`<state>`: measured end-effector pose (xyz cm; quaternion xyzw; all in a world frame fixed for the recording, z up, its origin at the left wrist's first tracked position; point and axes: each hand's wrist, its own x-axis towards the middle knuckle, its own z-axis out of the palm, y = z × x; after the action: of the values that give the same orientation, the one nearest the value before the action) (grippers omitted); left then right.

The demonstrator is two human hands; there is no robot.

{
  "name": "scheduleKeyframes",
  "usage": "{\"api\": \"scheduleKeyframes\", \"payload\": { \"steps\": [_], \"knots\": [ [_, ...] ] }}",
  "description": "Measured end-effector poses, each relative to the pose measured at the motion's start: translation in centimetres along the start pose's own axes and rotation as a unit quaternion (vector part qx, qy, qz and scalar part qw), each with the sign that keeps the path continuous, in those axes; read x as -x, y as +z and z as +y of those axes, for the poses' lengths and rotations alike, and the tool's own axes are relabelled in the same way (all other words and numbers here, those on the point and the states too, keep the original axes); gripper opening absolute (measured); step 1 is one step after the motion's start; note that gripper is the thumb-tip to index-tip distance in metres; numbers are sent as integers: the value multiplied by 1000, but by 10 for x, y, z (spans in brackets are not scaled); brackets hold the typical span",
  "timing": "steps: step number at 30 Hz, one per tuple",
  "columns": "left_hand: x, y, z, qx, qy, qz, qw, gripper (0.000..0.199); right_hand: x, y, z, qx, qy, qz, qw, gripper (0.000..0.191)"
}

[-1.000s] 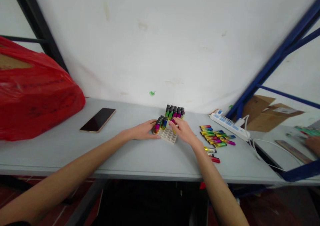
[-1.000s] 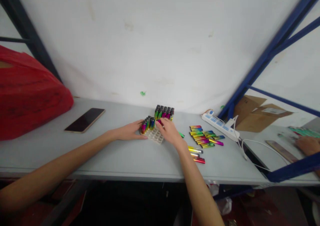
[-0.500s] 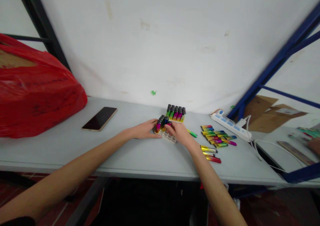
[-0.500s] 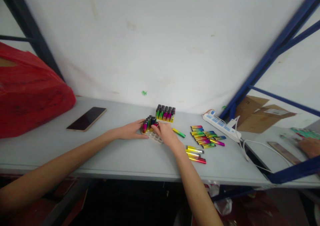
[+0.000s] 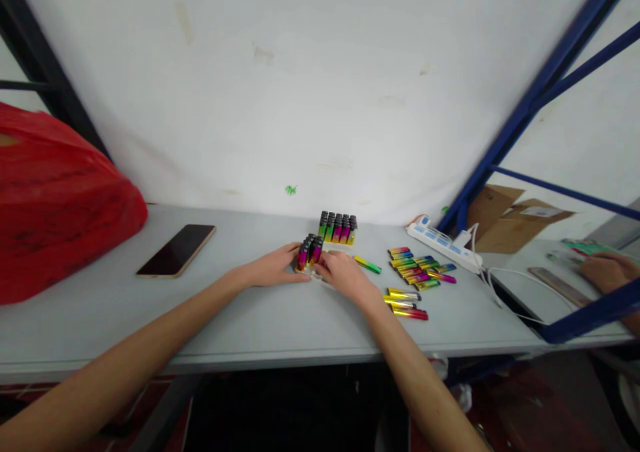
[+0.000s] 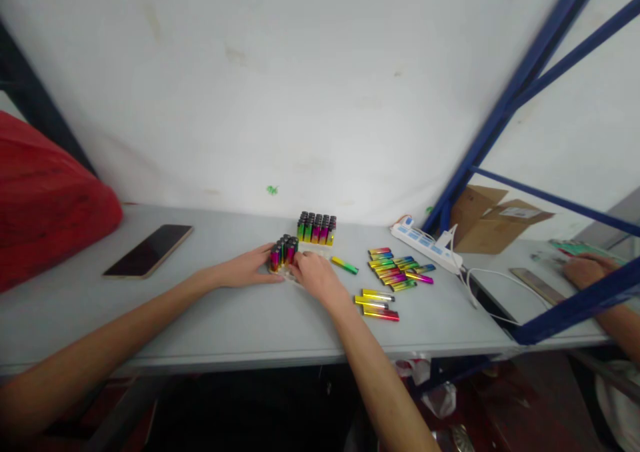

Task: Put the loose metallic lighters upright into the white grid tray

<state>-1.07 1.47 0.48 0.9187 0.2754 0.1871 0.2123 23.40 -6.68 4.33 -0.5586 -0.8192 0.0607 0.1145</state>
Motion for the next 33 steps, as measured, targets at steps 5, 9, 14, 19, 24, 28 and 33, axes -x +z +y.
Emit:
{"api": "scheduleKeyframes", "payload": {
  "steps": [5, 9, 14, 19, 24, 28, 33],
  "knots": [
    [1, -1, 1, 2, -5, -2, 1000, 81, 18, -12, 30, -65, -36, 57, 996, 26],
    [1, -2, 2, 6, -8, -3, 1000, 86, 84, -26, 70, -37, -54, 106, 992, 39],
    [-1, -2, 0, 9, -6, -4, 1000, 87, 158, -12, 106, 94, 100, 78, 988, 70],
    [-2, 0, -2, 7, -8, -1, 1000, 88, 141, 10, 119, 121, 161, 73, 977, 74],
    [-1, 1, 0, -4, -14, -1, 1000, 89, 96, 7, 128, 134, 162, 76, 975, 81],
    [-1, 1, 1, -2, -9, 10, 1000, 88, 103, -7, 164, 135, 217, 111, 960, 77],
    [-1, 1, -2, 3, -9, 5, 1000, 87, 149, -19, 234, 153, 304, 148, 928, 71]
  ]
}}
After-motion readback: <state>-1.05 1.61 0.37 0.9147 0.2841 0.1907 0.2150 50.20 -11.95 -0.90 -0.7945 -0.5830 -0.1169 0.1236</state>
